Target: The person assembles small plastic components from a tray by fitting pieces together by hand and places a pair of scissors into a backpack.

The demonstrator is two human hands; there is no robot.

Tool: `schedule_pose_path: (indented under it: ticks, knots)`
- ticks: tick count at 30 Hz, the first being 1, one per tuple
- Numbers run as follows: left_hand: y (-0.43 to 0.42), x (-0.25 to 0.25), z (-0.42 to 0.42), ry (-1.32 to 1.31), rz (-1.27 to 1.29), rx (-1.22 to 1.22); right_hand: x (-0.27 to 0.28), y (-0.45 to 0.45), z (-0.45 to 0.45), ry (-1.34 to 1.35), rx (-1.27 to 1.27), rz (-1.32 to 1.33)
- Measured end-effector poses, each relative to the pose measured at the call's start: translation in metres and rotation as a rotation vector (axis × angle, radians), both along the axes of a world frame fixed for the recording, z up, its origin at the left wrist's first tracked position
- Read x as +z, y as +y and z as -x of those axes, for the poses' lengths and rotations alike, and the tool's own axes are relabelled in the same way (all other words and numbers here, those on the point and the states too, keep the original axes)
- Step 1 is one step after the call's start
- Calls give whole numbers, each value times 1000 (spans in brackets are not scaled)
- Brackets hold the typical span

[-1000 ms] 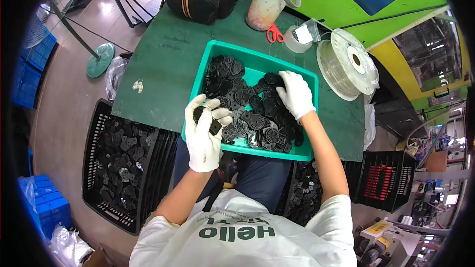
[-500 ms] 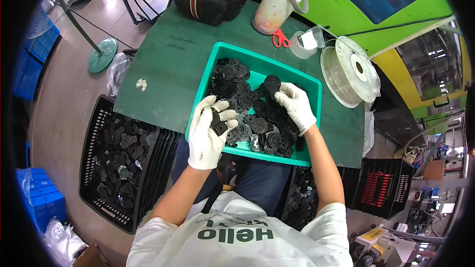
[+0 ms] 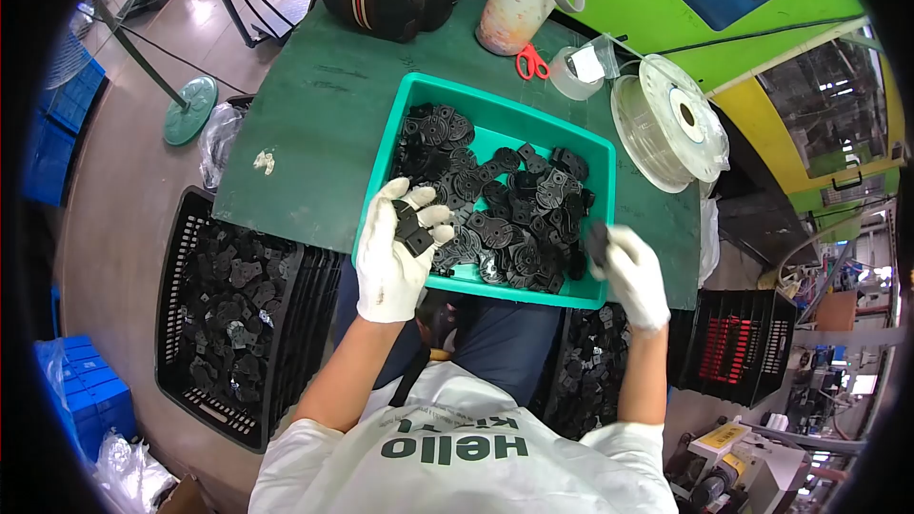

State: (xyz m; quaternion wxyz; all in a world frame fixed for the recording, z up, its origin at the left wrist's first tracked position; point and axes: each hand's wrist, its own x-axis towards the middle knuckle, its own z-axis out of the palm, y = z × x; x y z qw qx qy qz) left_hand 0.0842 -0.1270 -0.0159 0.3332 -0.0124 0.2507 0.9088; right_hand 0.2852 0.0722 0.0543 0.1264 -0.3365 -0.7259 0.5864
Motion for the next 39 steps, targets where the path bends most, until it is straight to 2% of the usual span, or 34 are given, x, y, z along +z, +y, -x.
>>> schedule_pose_path:
  ticks: [1, 2, 3, 4, 5, 9, 11, 13, 15, 16, 17, 19, 21, 23, 25, 27, 29, 31, 32, 34, 35, 38, 39]
  knots:
    - [1, 1, 0, -3, 3, 1, -1, -5, -29, 105, -18, 112]
    - [0, 3, 0, -40, -24, -16, -1, -6, -58, 127, 72, 139]
    - [-1, 4, 1, -73, -49, -31, -7, -9, -90, -8, 27, 119]
    - [-1, 5, 2, -90, -44, -43, -19, -8, -120, -75, 88, 92]
    - [0, 4, 3, -112, -74, -49, -35, -14, -148, -169, 5, 177]
    - [-1, 6, 4, -114, -82, -59, -120, -34, -234, -108, -389, 450]
    - [0, 7, 2, -110, -107, -68, -161, -33, -275, -311, -514, 397]
    - [-1, 8, 2, -130, -103, -57, -188, -36, -294, -362, -671, 368]
    - [0, 10, 2, -130, -97, -54, -202, -31, -307, -641, -619, 326]
    - [1, 10, 2, -130, -93, -49, -204, -24, -306, -1084, -343, 41]
    - [0, 6, 3, -134, -97, -53, -200, -19, -308, -1087, -349, 39]
    - [-3, -6, 5, 0, -59, -55, -136, -19, -246, -1164, 356, -354]
    - [-2, -5, 3, -7, -58, -44, -63, -30, -171, -577, 165, 311]
    - [-3, -1, 2, -12, -58, -14, -10, -35, -106, -269, 305, 231]
    - [-3, 1, 1, -17, -56, -9, 7, -30, -53, -240, 387, -33]
    - [-3, -1, 2, -7, -64, -21, 2, -27, 12, -42, 452, -566]
    - [-3, -2, 2, -9, -66, -18, -11, -28, 62, -7, 527, -1006]
    - [-3, -3, 3, -10, -67, -14, -39, -21, 89, -104, 696, -1070]
    - [-3, -4, 3, -16, -63, -16, -46, -17, 97, -100, 700, -1071]
    - [-4, -4, 3, -14, -66, -20, -59, -10, 108, -294, 719, -1014]
    - [-4, -3, 3, -17, -69, -14, -65, -3, 113, -92, 665, -962]
    - [-3, -1, 2, -44, -35, -15, -56, 12, 114, -192, 423, -117]
    - [-3, -2, 2, -44, -39, -24, -49, 13, 111, -130, 397, -12]
